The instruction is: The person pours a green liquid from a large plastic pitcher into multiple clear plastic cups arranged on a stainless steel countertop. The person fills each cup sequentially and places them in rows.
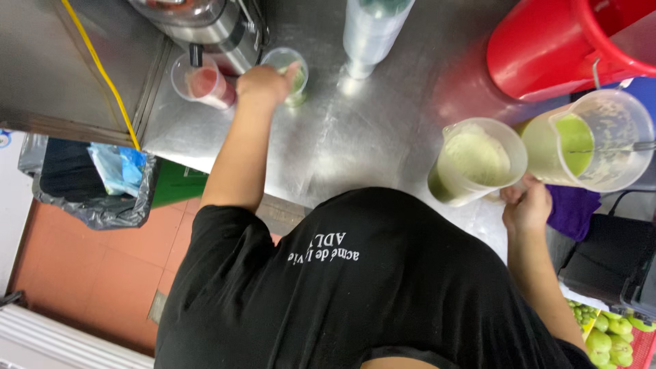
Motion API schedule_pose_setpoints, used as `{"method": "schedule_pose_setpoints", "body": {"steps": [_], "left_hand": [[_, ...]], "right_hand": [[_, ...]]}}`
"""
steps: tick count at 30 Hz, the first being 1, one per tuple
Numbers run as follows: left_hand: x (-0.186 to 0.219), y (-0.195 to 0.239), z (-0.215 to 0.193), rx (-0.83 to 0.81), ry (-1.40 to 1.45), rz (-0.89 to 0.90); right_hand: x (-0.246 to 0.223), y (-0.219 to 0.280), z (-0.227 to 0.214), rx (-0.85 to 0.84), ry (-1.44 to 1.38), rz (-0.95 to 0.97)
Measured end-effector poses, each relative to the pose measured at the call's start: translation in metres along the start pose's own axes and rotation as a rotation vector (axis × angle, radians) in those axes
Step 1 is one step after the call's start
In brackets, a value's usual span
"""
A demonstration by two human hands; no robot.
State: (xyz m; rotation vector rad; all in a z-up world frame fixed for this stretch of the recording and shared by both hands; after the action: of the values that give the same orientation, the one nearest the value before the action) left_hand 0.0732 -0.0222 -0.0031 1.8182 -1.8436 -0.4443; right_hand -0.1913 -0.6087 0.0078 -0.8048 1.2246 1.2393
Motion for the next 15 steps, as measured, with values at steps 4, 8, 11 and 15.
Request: {"method": "schedule_pose_setpoints", "body": {"steps": [4,8,11,15], "left_hand": [[0.088,0.035,-0.091,0.187,0.702,0.185],[0.139,0.000,-0.103,-0.215,1.038,0.206],[0.165,-0.040,-0.084,-0.490,1.139,0.289],[0.190,-0.088,-0.060,-0.523,1.145,0.283]], "right_hand": [[0.022,0.001,-0.007,-0.010,-0.179,0.017],[0.038,0.005,-0.015,0.004,-0.110,0.004],[0.046,0.017,-0.024,-0.004,-0.134,-0.037],[0.056,0.036,-0.040,0.062,-0.154,0.029]]}}
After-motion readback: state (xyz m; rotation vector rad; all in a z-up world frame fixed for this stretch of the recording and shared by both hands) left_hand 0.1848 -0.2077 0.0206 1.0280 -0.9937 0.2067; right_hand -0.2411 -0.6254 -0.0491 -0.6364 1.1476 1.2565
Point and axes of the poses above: each hand's wrist, its own y-axis away from the middle knuckle, its own z-axis out of the palm, x = y × z, the point moved 8 cm from there along -y, towards the middle knuckle, and after that the axes turned 10 degrees about -x, right-handed, at the moved point
